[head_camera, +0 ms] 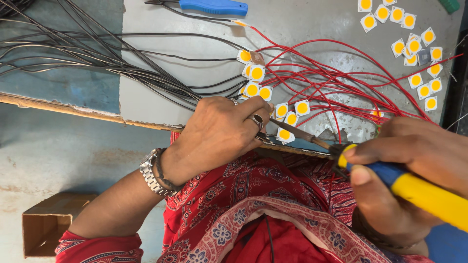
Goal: The person dips the stripped ends of black wires into a small container of flux paste, then uses a soldering iron to solder the wire ends onto the pads of LED COB chips on the workbench, attaching wires to the chips one at a time.
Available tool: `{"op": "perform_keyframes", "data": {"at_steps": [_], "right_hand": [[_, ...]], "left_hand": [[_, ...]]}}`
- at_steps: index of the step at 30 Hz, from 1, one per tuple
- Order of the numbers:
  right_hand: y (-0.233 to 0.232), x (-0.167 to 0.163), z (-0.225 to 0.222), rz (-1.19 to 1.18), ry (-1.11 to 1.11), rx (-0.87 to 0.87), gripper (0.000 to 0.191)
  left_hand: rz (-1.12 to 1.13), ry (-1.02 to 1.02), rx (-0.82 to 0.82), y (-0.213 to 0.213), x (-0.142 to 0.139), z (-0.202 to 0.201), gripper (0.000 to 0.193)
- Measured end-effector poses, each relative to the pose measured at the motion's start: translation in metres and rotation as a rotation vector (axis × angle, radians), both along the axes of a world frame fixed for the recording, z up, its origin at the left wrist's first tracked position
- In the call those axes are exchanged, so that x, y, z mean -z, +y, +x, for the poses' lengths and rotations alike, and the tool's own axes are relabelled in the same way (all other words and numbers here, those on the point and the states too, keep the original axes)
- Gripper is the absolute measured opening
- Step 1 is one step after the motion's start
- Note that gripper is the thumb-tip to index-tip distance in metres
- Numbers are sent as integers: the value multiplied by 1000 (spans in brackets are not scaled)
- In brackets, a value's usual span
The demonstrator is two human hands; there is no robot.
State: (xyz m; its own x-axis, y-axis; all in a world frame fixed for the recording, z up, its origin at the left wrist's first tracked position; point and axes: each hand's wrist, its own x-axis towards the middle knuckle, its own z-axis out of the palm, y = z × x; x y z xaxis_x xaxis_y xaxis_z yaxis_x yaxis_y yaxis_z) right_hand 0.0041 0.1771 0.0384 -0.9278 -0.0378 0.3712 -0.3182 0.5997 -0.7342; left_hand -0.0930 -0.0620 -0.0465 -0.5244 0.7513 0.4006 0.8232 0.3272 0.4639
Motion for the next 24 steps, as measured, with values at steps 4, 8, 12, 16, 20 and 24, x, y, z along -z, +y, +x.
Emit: {"op": "perform_keyframes", "data": {"at_steps": [4, 8, 12, 16, 20, 24], "right_hand": [[1, 5, 3, -28, 31, 8, 10], [5, 2, 2, 39, -6, -45, 9], [4, -2, 1, 63, -47, -25, 9], [7, -4, 1, 72, -56, -40, 11], [12, 4, 0, -17, 21, -40, 12], [16, 9, 6, -48, 37, -21, 13]], "left_hand": [[-2, 27, -11, 0, 0, 0, 28], [-8, 19, -18, 0, 0, 1, 27], [-13, 17, -18, 0, -1, 2, 29], [-5, 10, -14, 0, -1, 2, 29], [-12, -3, -5, 0, -1, 1, 24], [9, 10, -5, 1, -1, 1, 25]]}}
